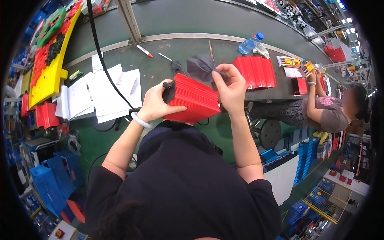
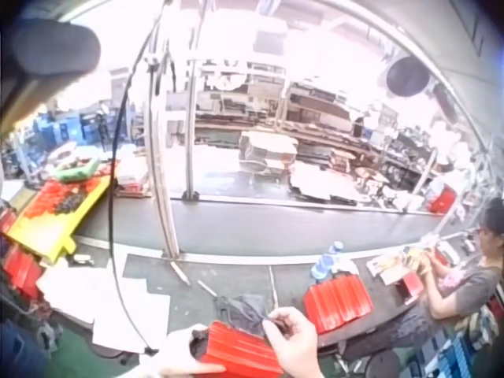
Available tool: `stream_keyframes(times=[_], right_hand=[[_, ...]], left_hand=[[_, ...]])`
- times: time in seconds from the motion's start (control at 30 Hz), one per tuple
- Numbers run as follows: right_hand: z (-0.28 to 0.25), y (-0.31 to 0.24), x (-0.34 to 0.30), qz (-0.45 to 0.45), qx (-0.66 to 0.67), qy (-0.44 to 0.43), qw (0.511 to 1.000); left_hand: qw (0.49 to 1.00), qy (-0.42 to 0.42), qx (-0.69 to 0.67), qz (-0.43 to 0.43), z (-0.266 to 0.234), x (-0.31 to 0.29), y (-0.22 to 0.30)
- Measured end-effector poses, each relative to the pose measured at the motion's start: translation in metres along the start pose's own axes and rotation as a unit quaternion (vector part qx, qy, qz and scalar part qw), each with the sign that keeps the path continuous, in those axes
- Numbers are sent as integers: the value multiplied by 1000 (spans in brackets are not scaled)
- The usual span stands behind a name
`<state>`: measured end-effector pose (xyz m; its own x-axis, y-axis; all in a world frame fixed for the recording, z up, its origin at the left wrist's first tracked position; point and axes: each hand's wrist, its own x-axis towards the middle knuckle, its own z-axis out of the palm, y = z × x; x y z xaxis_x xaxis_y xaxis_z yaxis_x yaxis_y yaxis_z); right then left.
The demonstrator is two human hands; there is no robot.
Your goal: Cleaning and inspecting red electronic power inverters using a compressed air duster and a cloth.
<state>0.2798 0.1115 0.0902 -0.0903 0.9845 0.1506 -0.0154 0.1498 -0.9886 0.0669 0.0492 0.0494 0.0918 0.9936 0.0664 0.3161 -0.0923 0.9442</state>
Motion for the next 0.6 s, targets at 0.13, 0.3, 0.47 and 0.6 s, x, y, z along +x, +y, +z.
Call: stream_keyframes(times=[0.13,0.3,0.47,0.6], right_hand=[[20,-11,-11,17,-47,-146,988],[26,-13,-4,-55,-177,-235,954],[32,-14,-2,-133,-262,-228,928],[34,-4,-4,-172,-277,-222,919]], left_hand=[[1000,-27,4,-7,-1,-2,4],[998,-52,37,4,-3,-2,12],[992,-76,100,-11,-4,-1,19],[994,-47,99,-15,-2,-7,15]])
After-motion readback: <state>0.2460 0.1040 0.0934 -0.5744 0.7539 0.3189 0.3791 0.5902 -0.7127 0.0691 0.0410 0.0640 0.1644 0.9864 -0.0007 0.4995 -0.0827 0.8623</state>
